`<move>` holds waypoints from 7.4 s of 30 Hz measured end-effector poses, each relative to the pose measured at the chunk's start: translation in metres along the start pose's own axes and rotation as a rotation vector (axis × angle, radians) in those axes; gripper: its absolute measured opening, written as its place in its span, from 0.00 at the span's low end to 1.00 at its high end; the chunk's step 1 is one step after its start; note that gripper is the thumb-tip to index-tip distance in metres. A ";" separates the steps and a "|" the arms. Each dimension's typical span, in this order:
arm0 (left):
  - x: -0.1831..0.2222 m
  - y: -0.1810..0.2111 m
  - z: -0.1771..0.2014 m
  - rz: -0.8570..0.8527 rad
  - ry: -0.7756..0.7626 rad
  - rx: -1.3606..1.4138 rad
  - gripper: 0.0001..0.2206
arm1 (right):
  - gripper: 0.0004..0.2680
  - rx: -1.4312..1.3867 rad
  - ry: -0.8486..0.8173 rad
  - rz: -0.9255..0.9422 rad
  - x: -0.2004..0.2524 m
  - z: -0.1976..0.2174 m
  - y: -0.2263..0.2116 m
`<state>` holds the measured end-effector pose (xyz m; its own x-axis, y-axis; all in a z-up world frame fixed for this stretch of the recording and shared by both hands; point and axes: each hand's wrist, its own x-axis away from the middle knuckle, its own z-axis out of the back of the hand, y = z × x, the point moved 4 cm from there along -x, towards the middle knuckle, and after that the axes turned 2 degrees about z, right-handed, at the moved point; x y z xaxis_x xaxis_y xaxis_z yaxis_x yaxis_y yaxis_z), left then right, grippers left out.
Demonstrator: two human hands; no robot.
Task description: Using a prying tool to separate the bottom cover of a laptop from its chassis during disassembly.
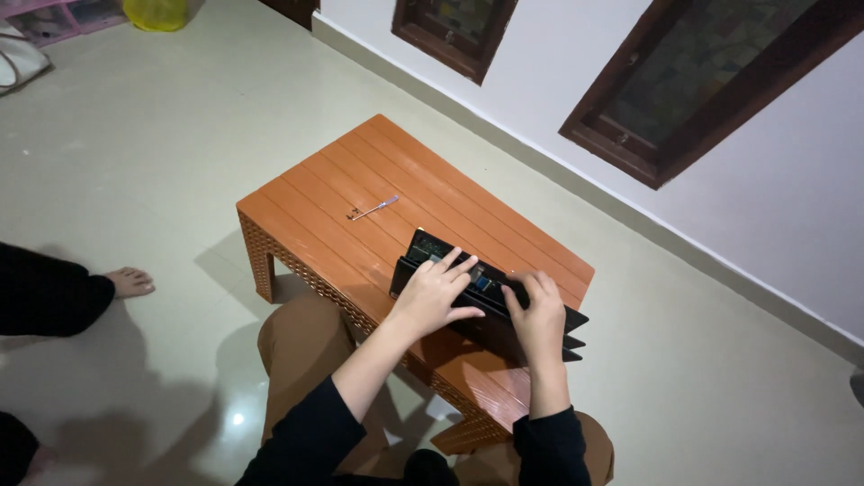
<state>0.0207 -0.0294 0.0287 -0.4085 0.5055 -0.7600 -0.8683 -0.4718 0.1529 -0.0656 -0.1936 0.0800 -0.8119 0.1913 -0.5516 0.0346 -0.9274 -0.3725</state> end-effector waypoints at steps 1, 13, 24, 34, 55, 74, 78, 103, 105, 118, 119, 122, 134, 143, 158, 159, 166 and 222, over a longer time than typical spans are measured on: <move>0.001 -0.001 0.002 0.000 -0.001 0.000 0.28 | 0.06 -0.001 0.000 -0.001 -0.001 -0.004 0.004; -0.011 -0.006 -0.009 0.020 -0.006 0.007 0.28 | 0.06 0.052 0.043 -0.021 -0.009 -0.012 0.014; -0.006 -0.002 0.001 0.017 -0.005 0.008 0.27 | 0.03 0.029 0.230 0.101 0.006 -0.007 -0.001; -0.005 -0.003 0.003 0.004 0.021 0.029 0.28 | 0.07 0.203 0.255 0.243 0.021 -0.018 0.000; -0.016 -0.005 0.004 -0.028 -0.020 0.020 0.27 | 0.20 0.299 -0.126 0.172 0.028 -0.019 -0.009; 0.064 -0.075 0.071 0.518 0.122 -0.047 0.35 | 0.18 0.315 -0.056 0.156 0.030 -0.017 -0.021; 0.232 -0.176 0.042 1.310 0.154 -0.046 0.39 | 0.18 0.314 -0.021 0.170 0.031 -0.020 -0.017; 0.156 -0.128 0.105 0.945 0.427 0.309 0.04 | 0.18 0.238 -0.045 0.116 0.029 -0.022 -0.014; 0.171 -0.131 0.107 0.928 0.433 0.326 0.06 | 0.18 0.256 0.014 0.152 0.032 -0.023 -0.014; 0.020 0.048 0.063 0.183 0.016 0.196 0.21 | 0.15 0.201 -0.009 0.117 0.025 -0.008 -0.033; 0.015 0.060 0.049 0.097 -0.071 0.185 0.22 | 0.12 0.175 0.013 0.120 0.024 -0.006 -0.035; -0.003 0.076 0.030 0.021 -0.161 0.265 0.24 | 0.14 0.170 0.018 0.125 0.026 -0.008 -0.030; -0.016 0.064 0.006 0.078 -0.127 0.206 0.23 | 0.17 0.188 -0.065 0.148 0.023 0.000 -0.029; -0.005 0.059 -0.014 0.078 -0.178 0.220 0.27 | 0.19 0.169 -0.102 0.137 0.027 0.016 -0.026; 0.001 0.069 -0.011 0.001 -0.127 -0.051 0.17 | 0.21 -1.097 -0.197 -0.106 0.049 0.018 0.148; 0.003 0.070 -0.011 0.005 -0.145 -0.082 0.16 | 0.24 -1.077 -0.285 -0.065 0.054 0.009 0.152; 0.011 0.081 -0.015 -0.074 -0.155 -0.035 0.16 | 0.25 -0.947 -0.253 -0.114 0.051 0.014 0.145; 0.046 0.107 -0.027 -0.021 -0.105 0.015 0.07 | 0.21 -0.770 -0.095 -0.406 0.047 0.005 0.145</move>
<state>-0.0835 -0.0764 -0.0066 -0.4168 0.5883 -0.6930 -0.8809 -0.4496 0.1481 -0.1017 -0.3207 0.0038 -0.8910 0.3998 -0.2154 0.0886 -0.3121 -0.9459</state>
